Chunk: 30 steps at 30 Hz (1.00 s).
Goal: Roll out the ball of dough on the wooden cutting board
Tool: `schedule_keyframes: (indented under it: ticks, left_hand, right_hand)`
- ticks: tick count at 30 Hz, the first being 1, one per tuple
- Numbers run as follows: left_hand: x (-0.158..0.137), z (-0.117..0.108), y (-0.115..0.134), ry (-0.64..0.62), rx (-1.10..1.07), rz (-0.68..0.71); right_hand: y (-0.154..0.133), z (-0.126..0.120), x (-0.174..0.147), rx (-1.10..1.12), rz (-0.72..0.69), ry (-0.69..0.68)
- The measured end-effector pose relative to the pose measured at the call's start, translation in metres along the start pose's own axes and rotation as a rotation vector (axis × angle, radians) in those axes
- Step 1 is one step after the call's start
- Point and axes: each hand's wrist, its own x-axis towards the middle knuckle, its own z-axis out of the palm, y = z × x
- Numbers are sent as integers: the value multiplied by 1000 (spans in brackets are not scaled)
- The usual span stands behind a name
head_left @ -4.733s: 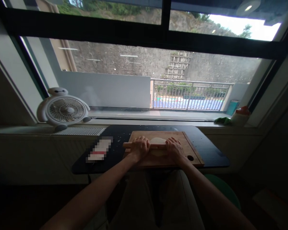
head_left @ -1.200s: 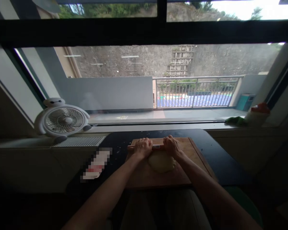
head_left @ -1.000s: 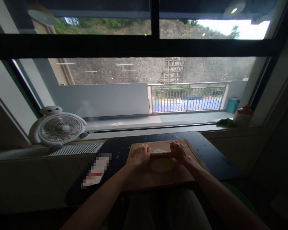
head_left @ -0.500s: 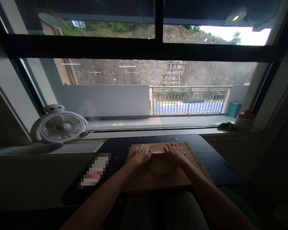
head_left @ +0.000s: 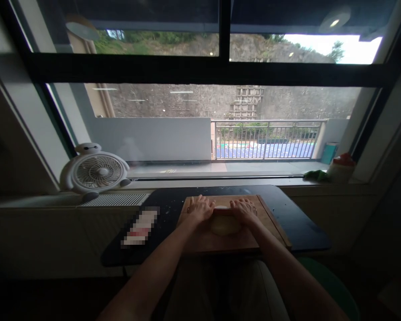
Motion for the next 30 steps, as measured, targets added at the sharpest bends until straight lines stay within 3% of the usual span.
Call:
schedule_keyframes:
  ticks: [4, 7, 12, 15, 18, 22, 24, 30]
  left_hand:
    - [-41, 9, -11, 140, -15, 156]
    - [-55, 13, -15, 209, -24, 205]
    - [-19, 4, -1, 82, -7, 81]
    - [-2, -1, 7, 68, 6, 17]
    - [-15, 0, 4, 104, -3, 44]
    - [-56, 7, -8, 231, -42, 201]
    - [-61, 7, -10, 249, -48, 228]
    - [-8, 1, 2, 121, -13, 55]
  right_hand:
    - [4, 15, -34, 21, -66, 171]
    - [9, 23, -46, 41, -120, 302]
    - [7, 14, -13, 42, -31, 148]
    - [3, 6, 2, 41, 8, 127]
    - [3, 10, -12, 37, -8, 159]
    - [12, 29, -49, 44, -145, 320]
    - [15, 33, -53, 48, -180, 364]
    - [8, 12, 0, 79, 8, 138]
